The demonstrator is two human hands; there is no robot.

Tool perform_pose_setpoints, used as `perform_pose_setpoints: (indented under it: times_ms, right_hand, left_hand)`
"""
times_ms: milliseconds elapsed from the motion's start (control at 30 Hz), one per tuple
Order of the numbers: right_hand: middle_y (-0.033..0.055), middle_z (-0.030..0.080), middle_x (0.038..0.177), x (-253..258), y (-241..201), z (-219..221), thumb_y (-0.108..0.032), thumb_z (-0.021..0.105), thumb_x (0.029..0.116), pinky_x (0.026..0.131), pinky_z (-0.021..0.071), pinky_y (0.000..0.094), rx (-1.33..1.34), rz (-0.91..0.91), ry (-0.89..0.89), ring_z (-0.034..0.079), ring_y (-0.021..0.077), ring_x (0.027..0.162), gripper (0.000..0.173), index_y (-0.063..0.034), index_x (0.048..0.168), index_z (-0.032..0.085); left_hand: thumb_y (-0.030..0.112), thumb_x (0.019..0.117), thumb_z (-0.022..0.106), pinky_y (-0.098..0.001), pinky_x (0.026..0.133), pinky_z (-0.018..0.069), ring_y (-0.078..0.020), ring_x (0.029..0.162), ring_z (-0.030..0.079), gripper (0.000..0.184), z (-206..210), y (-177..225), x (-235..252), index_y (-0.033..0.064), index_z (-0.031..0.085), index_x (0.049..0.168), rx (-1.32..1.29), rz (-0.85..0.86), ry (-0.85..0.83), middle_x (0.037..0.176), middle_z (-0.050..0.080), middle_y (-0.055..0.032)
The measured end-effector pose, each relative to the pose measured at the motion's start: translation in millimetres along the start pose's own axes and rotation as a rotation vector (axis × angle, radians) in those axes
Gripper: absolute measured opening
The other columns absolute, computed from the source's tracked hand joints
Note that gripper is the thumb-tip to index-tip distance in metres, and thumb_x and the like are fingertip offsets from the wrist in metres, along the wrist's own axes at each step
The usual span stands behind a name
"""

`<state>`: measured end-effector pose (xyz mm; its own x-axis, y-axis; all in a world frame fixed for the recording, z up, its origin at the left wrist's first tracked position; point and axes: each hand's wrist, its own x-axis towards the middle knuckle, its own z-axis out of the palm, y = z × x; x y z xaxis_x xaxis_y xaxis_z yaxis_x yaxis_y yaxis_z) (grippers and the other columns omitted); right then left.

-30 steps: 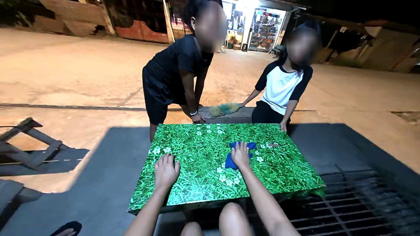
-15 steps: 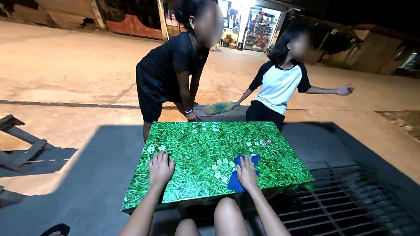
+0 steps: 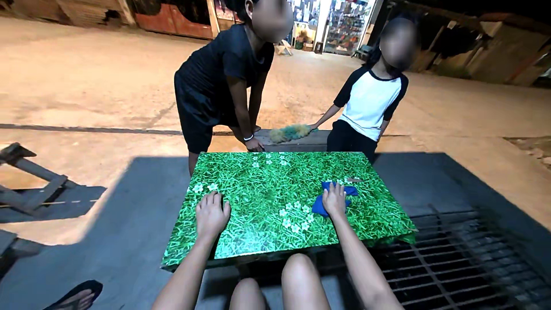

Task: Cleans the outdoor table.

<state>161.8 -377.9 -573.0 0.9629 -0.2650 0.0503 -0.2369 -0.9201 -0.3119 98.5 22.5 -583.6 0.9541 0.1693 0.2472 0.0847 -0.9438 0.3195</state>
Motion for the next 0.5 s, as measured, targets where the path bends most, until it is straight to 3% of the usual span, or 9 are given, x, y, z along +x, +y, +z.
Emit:
perform_pose_setpoints:
  times_ms: [200, 500]
  right_hand:
    - [0.0217, 0.018, 0.170, 15, -5, 4, -0.036, 0.037, 0.1111, 0.128, 0.0132, 0.0537, 0.048, 0.041, -0.007, 0.013, 0.0374, 0.159, 0.057, -0.0029, 0.158, 0.037]
    - [0.0211, 0.019, 0.170, -96, 19, 7, -0.032, 0.039, 0.1109, 0.129, 0.0132, 0.0523, 0.043, -0.014, -0.009, 0.014, 0.0387, 0.159, 0.056, -0.0029, 0.159, 0.037]
  left_hand:
    - [0.033, 0.1051, 0.043, -0.0593, 0.118, 0.0306, -0.0386, 0.145, 0.043, 0.046, 0, -2, -1, 0.0037, 0.060, 0.136, -0.011, -0.001, 0.014, 0.153, 0.050, -0.0178]
    - [0.033, 0.1063, 0.043, -0.0588, 0.119, 0.0284, -0.0397, 0.147, 0.040, 0.046, -2, 0, 1, 0.0042, 0.059, 0.139, 0.001, -0.012, -0.024, 0.155, 0.048, -0.0179]
